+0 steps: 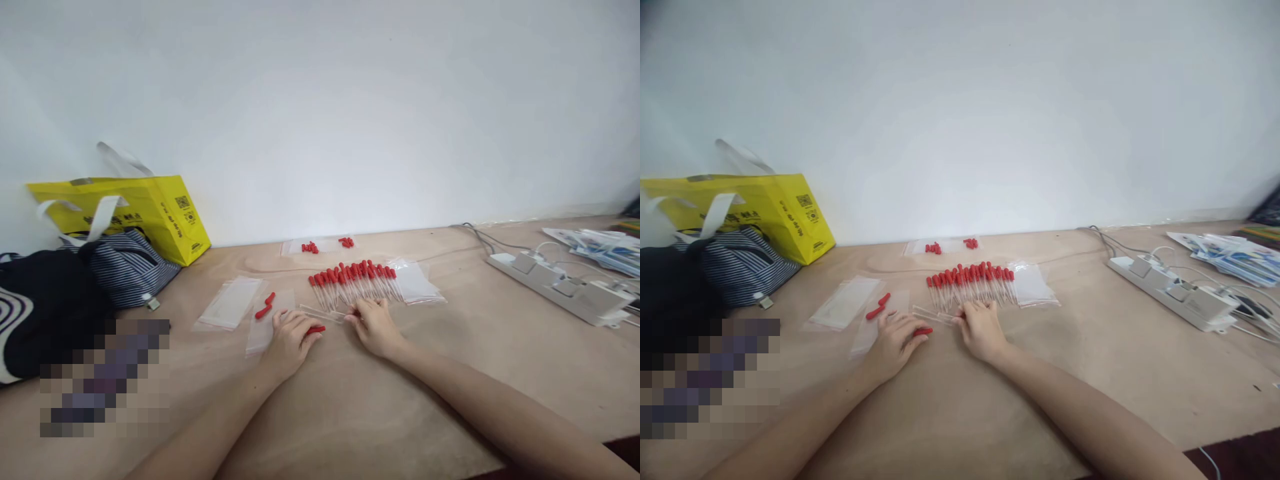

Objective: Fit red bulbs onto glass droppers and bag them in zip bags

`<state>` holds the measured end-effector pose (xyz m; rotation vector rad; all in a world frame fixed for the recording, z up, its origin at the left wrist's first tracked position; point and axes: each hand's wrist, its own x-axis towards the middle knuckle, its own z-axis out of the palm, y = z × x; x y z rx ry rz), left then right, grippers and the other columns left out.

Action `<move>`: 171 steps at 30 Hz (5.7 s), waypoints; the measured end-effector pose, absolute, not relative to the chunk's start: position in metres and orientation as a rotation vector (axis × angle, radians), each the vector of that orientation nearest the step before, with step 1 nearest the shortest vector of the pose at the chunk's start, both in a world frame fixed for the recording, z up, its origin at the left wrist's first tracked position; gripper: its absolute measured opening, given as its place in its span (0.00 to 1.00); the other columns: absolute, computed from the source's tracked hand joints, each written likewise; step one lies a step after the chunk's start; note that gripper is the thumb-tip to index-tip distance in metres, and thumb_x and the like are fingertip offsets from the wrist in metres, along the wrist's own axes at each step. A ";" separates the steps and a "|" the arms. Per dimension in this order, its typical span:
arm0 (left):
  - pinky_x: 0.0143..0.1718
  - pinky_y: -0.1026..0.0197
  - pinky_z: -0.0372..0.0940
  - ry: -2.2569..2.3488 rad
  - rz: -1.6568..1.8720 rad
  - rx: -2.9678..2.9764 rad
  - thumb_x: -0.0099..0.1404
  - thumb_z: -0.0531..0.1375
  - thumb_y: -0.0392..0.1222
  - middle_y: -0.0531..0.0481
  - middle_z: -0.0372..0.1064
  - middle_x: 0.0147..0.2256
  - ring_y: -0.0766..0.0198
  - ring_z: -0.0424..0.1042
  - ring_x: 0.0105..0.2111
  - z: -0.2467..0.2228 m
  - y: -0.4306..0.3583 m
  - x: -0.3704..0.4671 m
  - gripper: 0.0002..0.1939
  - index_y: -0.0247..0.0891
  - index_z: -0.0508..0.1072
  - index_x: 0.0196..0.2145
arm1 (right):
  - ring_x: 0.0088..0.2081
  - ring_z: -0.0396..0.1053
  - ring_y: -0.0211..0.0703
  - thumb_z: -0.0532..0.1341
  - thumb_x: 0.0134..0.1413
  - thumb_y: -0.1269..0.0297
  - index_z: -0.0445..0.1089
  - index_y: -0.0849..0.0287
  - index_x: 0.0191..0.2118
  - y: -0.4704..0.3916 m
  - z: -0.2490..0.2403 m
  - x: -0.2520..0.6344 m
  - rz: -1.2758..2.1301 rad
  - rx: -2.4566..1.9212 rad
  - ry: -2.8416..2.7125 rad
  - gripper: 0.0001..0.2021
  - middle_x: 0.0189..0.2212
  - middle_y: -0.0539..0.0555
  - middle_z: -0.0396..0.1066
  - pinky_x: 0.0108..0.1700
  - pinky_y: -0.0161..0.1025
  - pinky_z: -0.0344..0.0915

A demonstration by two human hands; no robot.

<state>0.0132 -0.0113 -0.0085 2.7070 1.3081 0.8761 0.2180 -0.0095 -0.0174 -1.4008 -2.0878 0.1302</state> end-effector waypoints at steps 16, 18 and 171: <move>0.48 0.49 0.41 1.430 0.991 2.650 0.61 0.51 0.39 0.55 0.72 0.28 0.62 0.68 0.33 -0.006 -0.018 0.023 0.08 0.41 0.70 0.30 | 0.29 0.62 0.35 0.49 0.55 0.71 0.65 0.59 0.33 -0.030 -0.025 0.208 0.048 -1.099 -2.217 0.08 0.27 0.50 0.68 0.42 0.39 0.45; 0.48 0.49 0.42 1.421 0.994 2.627 0.61 0.51 0.39 0.55 0.71 0.28 0.63 0.68 0.33 -0.006 -0.019 0.023 0.08 0.41 0.69 0.29 | 0.29 0.61 0.35 0.49 0.55 0.72 0.65 0.60 0.33 -0.030 -0.025 0.207 0.036 -1.075 -2.217 0.09 0.27 0.50 0.68 0.41 0.39 0.45; 0.53 0.46 0.35 1.221 0.996 2.842 0.62 0.49 0.37 0.55 0.72 0.23 0.63 0.69 0.32 -0.002 -0.023 0.021 0.11 0.41 0.69 0.27 | 0.26 0.57 0.35 0.49 0.44 0.77 0.69 0.59 0.34 -0.015 -0.021 0.219 -0.331 -0.883 -2.380 0.14 0.23 0.49 0.64 0.33 0.39 0.42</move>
